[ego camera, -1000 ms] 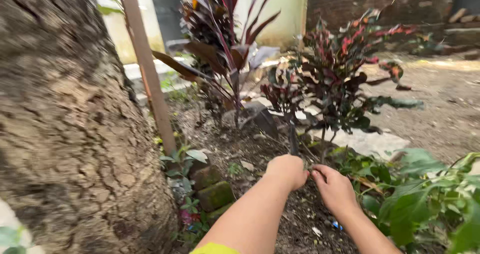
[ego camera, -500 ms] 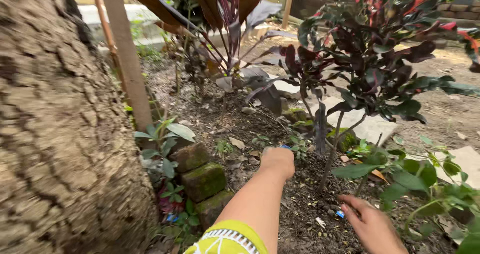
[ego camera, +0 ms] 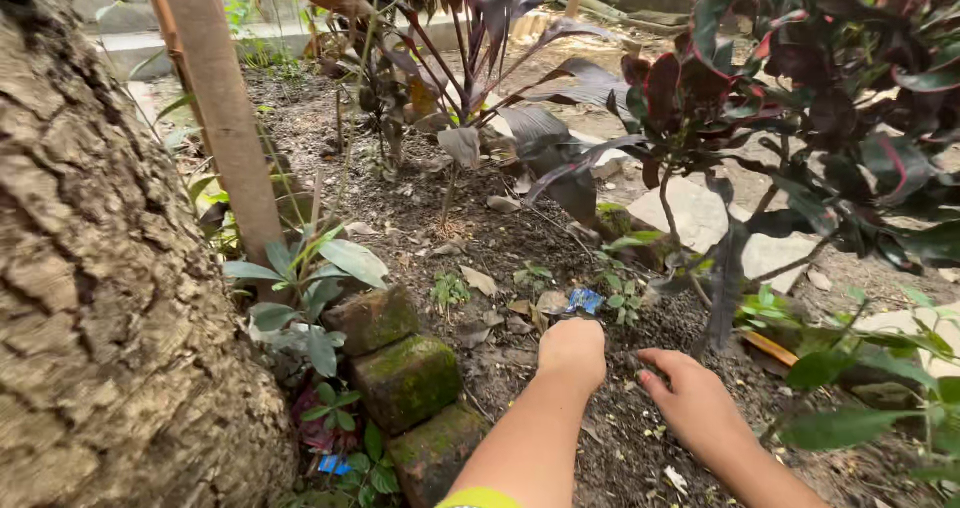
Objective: The person weeds a garden bed by hand, pulls small plants from the soil, and clears debris near a tree before picking up a container.
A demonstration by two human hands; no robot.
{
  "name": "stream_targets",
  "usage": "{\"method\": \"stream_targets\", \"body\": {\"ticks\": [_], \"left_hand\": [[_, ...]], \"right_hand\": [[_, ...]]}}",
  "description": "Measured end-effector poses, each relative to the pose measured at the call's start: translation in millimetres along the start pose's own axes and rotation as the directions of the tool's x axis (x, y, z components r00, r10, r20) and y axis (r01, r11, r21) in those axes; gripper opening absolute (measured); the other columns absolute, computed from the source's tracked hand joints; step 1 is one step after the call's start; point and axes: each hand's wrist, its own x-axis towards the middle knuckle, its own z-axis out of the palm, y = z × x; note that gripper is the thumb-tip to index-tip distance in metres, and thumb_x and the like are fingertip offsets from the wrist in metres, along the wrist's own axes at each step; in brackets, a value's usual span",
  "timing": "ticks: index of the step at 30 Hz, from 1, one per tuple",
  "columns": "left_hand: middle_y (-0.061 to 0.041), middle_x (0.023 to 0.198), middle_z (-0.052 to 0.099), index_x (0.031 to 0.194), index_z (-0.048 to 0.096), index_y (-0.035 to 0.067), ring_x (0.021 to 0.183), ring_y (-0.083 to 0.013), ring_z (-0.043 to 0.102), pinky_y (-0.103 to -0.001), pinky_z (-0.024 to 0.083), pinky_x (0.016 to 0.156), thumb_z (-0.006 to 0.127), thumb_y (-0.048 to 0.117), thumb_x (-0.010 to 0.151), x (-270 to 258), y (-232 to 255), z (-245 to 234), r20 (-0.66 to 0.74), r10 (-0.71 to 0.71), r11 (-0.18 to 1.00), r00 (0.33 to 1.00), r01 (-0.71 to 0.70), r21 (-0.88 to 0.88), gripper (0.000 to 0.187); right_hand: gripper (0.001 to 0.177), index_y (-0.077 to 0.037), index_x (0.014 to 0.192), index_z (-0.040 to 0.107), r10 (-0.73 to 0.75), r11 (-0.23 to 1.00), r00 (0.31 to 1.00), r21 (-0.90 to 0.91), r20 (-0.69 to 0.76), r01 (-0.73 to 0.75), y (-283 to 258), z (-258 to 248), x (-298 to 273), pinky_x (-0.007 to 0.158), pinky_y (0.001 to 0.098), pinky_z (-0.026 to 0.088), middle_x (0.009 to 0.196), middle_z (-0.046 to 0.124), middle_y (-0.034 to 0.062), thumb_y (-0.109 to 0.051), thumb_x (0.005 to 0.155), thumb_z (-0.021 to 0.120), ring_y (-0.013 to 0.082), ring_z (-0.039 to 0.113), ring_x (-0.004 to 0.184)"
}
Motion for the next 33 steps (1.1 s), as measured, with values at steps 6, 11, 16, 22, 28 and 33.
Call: {"method": "stream_targets", "body": {"ticks": [6,11,16,22,28,33], "left_hand": [[-0.020,0.107,0.074,0.102,0.077,0.003,0.104,-0.0365,0.072,-0.046,0.058,0.089,0.067,0.006,0.087,19,0,1,0.009,0.025,0.999,1.000,-0.024,-0.045,0.018],[-0.022,0.110,0.072,0.099,0.076,0.001,0.107,-0.0380,0.070,-0.047,0.058,0.089,0.067,0.002,0.083,39,-23,4,-0.095,0.053,0.998,0.994,-0.055,-0.028,0.019],[-0.022,0.109,0.073,0.099,0.076,0.001,0.106,-0.0381,0.070,-0.048,0.058,0.088,0.064,0.007,0.087,56,-43,3,-0.149,0.048,0.995,0.988,-0.060,-0.075,0.018],[-0.020,0.110,0.075,0.102,0.077,0.005,0.105,-0.0370,0.072,-0.048,0.057,0.091,0.064,0.012,0.089,72,-33,1,-0.061,-0.012,0.995,0.998,0.006,-0.097,0.020],[-0.019,0.110,0.075,0.104,0.077,0.008,0.107,-0.0370,0.072,-0.050,0.055,0.092,0.061,0.010,0.091,78,-39,21,-0.114,0.034,0.986,0.993,-0.052,-0.155,0.021],[-0.018,0.113,0.074,0.105,0.075,0.006,0.109,-0.0373,0.071,-0.050,0.056,0.092,0.061,0.006,0.088,74,-50,30,-0.179,0.013,0.972,0.984,-0.054,-0.228,0.022]], "right_hand": [[0.040,-0.012,0.125,0.069,-0.095,0.995,0.993,-0.030,-0.066,0.093,15,3,3,0.099,0.0392,0.052,0.127,0.069,0.0108,-0.029,0.089,0.067,0.0292,0.067,0.116],[0.042,-0.011,0.128,0.067,-0.054,0.996,0.997,-0.068,-0.050,0.051,24,0,33,0.103,0.0399,0.051,0.130,0.068,0.0120,-0.030,0.090,0.066,0.0308,0.065,0.120],[0.041,-0.010,0.127,0.067,-0.162,0.979,0.987,-0.124,-0.007,0.160,26,15,93,0.104,0.0409,0.050,0.129,0.069,0.0148,-0.028,0.090,0.066,0.0324,0.065,0.121],[0.040,-0.015,0.124,0.073,-0.160,0.962,0.981,-0.203,0.110,0.180,56,59,160,0.105,0.0408,0.051,0.123,0.072,0.0153,-0.030,0.086,0.069,0.0332,0.066,0.120],[0.041,-0.025,0.127,0.075,-0.145,0.969,0.977,-0.178,0.156,0.173,114,115,205,0.106,0.0438,0.049,0.131,0.066,0.0199,-0.030,0.087,0.072,0.0367,0.060,0.125],[0.041,-0.020,0.133,0.077,-0.116,0.990,0.978,0.099,0.176,0.100,130,144,212,0.099,0.0459,0.049,0.156,0.036,0.0203,-0.017,0.092,0.071,0.0376,0.052,0.128]]}}
